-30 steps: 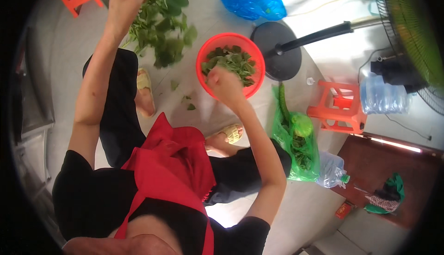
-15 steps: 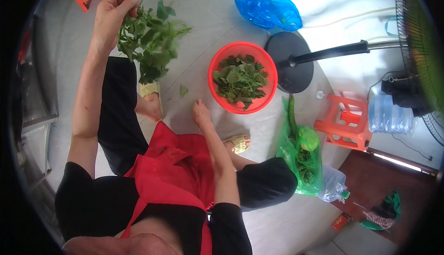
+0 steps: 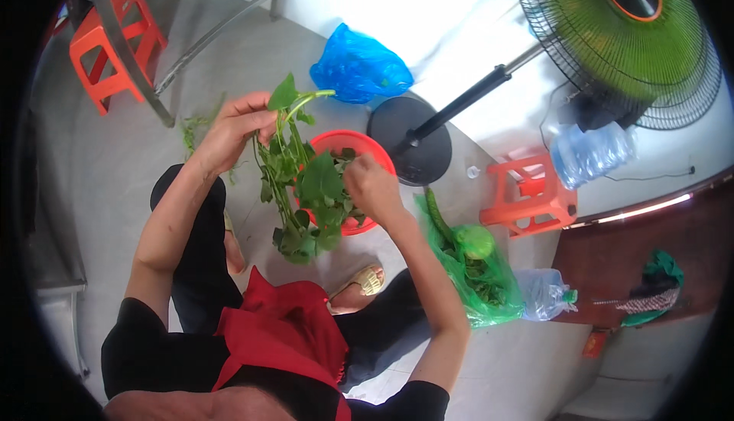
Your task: The person sits on the floor and sorts leafy green vegetables by hand. They pick up bunches of greens, remove leaves and stems, and place the separated parts into a red basket and a blue plastic bag.
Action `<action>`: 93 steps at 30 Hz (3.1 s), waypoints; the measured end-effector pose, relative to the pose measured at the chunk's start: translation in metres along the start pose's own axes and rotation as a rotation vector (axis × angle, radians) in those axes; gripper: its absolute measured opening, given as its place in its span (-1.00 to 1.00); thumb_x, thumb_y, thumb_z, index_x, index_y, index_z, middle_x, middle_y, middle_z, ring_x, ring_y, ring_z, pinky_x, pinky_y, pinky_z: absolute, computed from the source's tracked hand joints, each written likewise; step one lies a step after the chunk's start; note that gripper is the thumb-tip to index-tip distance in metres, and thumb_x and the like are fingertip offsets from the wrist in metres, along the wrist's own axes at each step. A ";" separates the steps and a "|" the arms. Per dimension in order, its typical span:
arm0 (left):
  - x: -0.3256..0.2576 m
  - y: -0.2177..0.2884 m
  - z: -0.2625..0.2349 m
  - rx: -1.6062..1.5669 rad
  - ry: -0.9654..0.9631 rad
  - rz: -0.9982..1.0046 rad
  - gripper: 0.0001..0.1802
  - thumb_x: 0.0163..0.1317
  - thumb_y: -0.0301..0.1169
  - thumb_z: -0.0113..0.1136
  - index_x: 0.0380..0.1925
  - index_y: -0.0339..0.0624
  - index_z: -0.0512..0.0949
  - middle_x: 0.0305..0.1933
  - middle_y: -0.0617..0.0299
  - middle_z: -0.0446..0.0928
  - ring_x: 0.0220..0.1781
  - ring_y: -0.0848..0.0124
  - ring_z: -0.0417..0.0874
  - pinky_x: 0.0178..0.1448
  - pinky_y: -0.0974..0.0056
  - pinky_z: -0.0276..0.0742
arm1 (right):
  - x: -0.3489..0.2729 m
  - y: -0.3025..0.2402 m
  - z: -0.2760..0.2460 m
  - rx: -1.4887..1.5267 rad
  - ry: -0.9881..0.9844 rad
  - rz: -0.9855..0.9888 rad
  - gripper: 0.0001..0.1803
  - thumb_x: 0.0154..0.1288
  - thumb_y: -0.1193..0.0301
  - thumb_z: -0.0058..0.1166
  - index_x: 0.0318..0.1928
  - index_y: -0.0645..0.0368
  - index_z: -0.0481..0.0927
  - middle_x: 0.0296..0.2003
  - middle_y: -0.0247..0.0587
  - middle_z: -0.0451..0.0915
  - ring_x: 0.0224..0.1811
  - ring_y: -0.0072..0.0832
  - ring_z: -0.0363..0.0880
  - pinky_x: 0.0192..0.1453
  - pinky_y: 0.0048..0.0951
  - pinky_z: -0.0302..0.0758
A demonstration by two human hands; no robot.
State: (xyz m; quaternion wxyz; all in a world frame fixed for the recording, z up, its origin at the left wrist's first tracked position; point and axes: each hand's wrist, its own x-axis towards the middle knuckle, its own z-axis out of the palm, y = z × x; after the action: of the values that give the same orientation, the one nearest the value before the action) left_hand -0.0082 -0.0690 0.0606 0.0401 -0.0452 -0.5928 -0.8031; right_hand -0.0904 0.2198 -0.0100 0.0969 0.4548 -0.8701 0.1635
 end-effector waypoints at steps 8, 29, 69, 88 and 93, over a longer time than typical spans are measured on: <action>0.020 -0.031 0.049 -0.004 -0.112 -0.009 -0.95 0.27 -0.46 0.18 -0.28 -0.16 0.58 -0.40 0.41 0.52 -0.40 0.64 0.48 -0.31 0.47 0.40 | 0.031 -0.066 -0.074 0.987 0.330 0.573 -0.81 0.44 0.37 0.08 -0.10 0.22 0.61 -0.29 -0.40 0.60 -0.31 -0.68 0.59 -0.31 -0.59 0.53; 0.023 -0.025 0.039 -0.242 -0.145 -0.163 -0.84 0.19 -0.32 0.27 -0.35 -0.16 0.56 -0.51 0.49 0.44 -0.50 0.70 0.31 -0.37 0.49 0.15 | 0.011 -0.005 -0.060 0.509 0.083 -0.023 -0.72 0.11 0.80 -0.09 -0.30 0.22 0.61 -0.17 -0.35 0.55 -0.10 -0.60 0.53 -0.06 -0.47 0.49; 0.009 -0.035 0.055 -0.216 -0.188 -0.175 -0.61 0.27 -0.35 0.24 0.03 -0.36 0.60 -0.06 0.19 0.66 -0.08 0.50 0.64 0.06 0.39 0.50 | 0.030 -0.059 -0.023 1.556 0.091 0.571 -0.73 0.45 0.40 -0.16 -0.16 0.32 0.58 -0.23 -0.16 0.64 -0.17 -0.41 0.62 -0.01 -0.38 0.54; 0.012 -0.037 0.046 -0.243 -0.082 -0.154 -0.65 0.28 -0.38 0.24 0.03 -0.30 0.59 -0.13 0.25 0.65 -0.21 0.57 0.60 -0.10 0.42 0.47 | 0.024 -0.054 0.004 1.077 0.295 0.396 -0.87 0.35 0.51 0.04 -0.17 0.21 0.63 -0.39 -0.33 0.56 -0.39 -0.57 0.50 -0.32 -0.51 0.37; 0.012 -0.033 0.040 -0.210 -0.041 -0.126 -0.69 0.27 -0.37 0.26 -0.03 -0.27 0.61 -0.31 0.35 0.61 -0.38 0.66 0.46 -0.28 0.47 0.32 | 0.023 -0.024 -0.004 1.589 0.384 0.837 -0.89 0.32 0.42 0.00 -0.32 0.12 0.57 -0.53 -0.43 0.44 -0.54 -0.66 0.34 -0.52 -0.56 0.20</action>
State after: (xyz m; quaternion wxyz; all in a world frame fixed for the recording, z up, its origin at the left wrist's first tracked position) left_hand -0.0232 -0.0207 0.0424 -0.0273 -0.0282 -0.5076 -0.8607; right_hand -0.0832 0.1914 0.0060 -0.1683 0.0005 -0.5647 0.8080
